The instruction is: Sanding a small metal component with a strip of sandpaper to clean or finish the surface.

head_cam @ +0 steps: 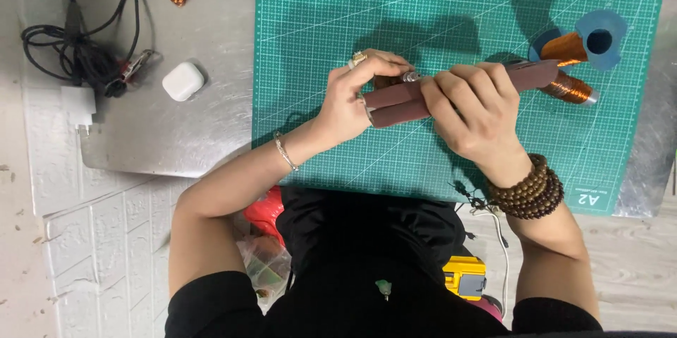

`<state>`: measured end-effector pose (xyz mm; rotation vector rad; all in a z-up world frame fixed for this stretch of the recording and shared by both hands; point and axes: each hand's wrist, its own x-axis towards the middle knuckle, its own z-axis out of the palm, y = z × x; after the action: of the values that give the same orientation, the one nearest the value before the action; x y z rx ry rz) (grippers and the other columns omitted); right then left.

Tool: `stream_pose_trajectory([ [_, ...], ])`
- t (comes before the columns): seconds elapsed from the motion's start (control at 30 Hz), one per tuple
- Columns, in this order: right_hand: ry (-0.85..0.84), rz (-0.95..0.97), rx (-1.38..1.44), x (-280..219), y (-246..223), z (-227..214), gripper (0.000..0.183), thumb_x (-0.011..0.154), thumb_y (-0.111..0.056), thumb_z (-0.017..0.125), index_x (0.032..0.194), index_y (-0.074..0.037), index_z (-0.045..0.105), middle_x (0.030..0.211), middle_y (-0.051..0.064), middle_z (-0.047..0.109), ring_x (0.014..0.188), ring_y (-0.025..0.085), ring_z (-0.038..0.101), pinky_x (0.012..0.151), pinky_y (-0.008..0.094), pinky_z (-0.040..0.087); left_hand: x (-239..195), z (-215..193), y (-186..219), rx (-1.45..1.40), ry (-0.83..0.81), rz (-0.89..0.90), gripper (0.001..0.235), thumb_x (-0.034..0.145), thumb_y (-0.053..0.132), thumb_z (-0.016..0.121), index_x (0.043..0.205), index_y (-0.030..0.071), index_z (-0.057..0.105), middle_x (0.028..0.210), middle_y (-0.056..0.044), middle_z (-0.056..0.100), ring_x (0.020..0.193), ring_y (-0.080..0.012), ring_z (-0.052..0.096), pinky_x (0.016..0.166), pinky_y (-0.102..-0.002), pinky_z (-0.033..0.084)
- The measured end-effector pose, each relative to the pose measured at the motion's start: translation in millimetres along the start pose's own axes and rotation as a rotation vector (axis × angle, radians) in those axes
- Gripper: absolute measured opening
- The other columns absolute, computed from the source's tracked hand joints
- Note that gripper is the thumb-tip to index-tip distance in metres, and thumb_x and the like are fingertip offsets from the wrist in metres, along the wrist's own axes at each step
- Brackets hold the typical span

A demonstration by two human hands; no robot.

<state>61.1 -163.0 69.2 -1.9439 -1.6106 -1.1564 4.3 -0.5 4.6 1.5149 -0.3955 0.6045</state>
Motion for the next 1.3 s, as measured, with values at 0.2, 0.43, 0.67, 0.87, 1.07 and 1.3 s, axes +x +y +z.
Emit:
stream_pose_trajectory([
  [0.2, -0.009, -0.005, -0.028, 6.6, -5.8, 0.2, 0.025, 0.092, 0.006, 0.049, 0.076, -0.003, 0.066, 0.072, 0.008, 0.055, 0.065, 0.02, 0.054, 0.058, 0.03, 0.044, -2.6, -1.4, -5.9, 0.013, 0.001, 0.021, 0.037, 0.069, 0.012, 0.086, 0.092, -0.002, 0.061, 0.094, -0.016, 0.067, 0.088, -0.0296, 0.066, 0.072, -0.032, 0.053],
  [0.43, 0.023, -0.003, -0.062, 5.5, -4.6, 0.0, 0.025, 0.09, 0.008, 0.052, 0.071, -0.003, 0.065, 0.071, 0.009, 0.055, 0.064, 0.021, 0.053, 0.059, 0.03, 0.043, -7.1, -0.6, -11.9, -0.015, 0.025, -0.015, 0.034, 0.071, 0.008, 0.084, 0.095, -0.001, 0.061, 0.097, -0.016, 0.067, 0.094, -0.0326, 0.065, 0.082, -0.041, 0.051],
  [0.67, -0.031, -0.018, -0.05, 0.3, -0.5, -2.4, 0.021, 0.09, 0.008, 0.055, 0.074, -0.001, 0.066, 0.073, 0.01, 0.056, 0.066, 0.022, 0.055, 0.059, 0.031, 0.045, -6.9, -2.9, -12.4, -0.044, 0.006, -0.021, 0.035, 0.069, 0.004, 0.084, 0.094, -0.001, 0.061, 0.095, -0.019, 0.066, 0.093, -0.0363, 0.065, 0.087, -0.049, 0.048],
  [0.87, -0.048, -0.017, -0.055, 5.1, -4.8, -3.6, 0.021, 0.09, 0.007, 0.055, 0.075, -0.002, 0.067, 0.073, 0.009, 0.055, 0.066, 0.022, 0.055, 0.06, 0.03, 0.044, -3.5, -0.7, -10.1, -0.081, 0.002, 0.011, 0.036, 0.07, 0.007, 0.085, 0.092, -0.003, 0.059, 0.095, -0.02, 0.066, 0.095, -0.0369, 0.065, 0.09, -0.053, 0.045],
  [1.07, -0.032, -0.018, -0.072, 3.9, -5.9, -0.6, 0.02, 0.089, 0.006, 0.057, 0.074, -0.003, 0.066, 0.072, 0.009, 0.056, 0.065, 0.021, 0.055, 0.059, 0.03, 0.045, -4.0, 0.5, -9.0, -0.084, 0.023, 0.002, 0.034, 0.071, 0.006, 0.084, 0.091, -0.003, 0.058, 0.094, -0.019, 0.066, 0.096, -0.0378, 0.065, 0.092, -0.055, 0.043],
  [1.3, -0.015, -0.03, -0.095, -0.4, 2.2, 0.2, 0.02, 0.089, 0.006, 0.056, 0.074, -0.002, 0.066, 0.073, 0.009, 0.055, 0.065, 0.021, 0.054, 0.059, 0.031, 0.045, 1.4, -0.2, 0.2, -0.017, 0.027, -0.001, 0.031, 0.071, 0.003, 0.083, 0.09, -0.003, 0.058, 0.093, -0.021, 0.065, 0.096, -0.0415, 0.064, 0.092, -0.06, 0.04],
])
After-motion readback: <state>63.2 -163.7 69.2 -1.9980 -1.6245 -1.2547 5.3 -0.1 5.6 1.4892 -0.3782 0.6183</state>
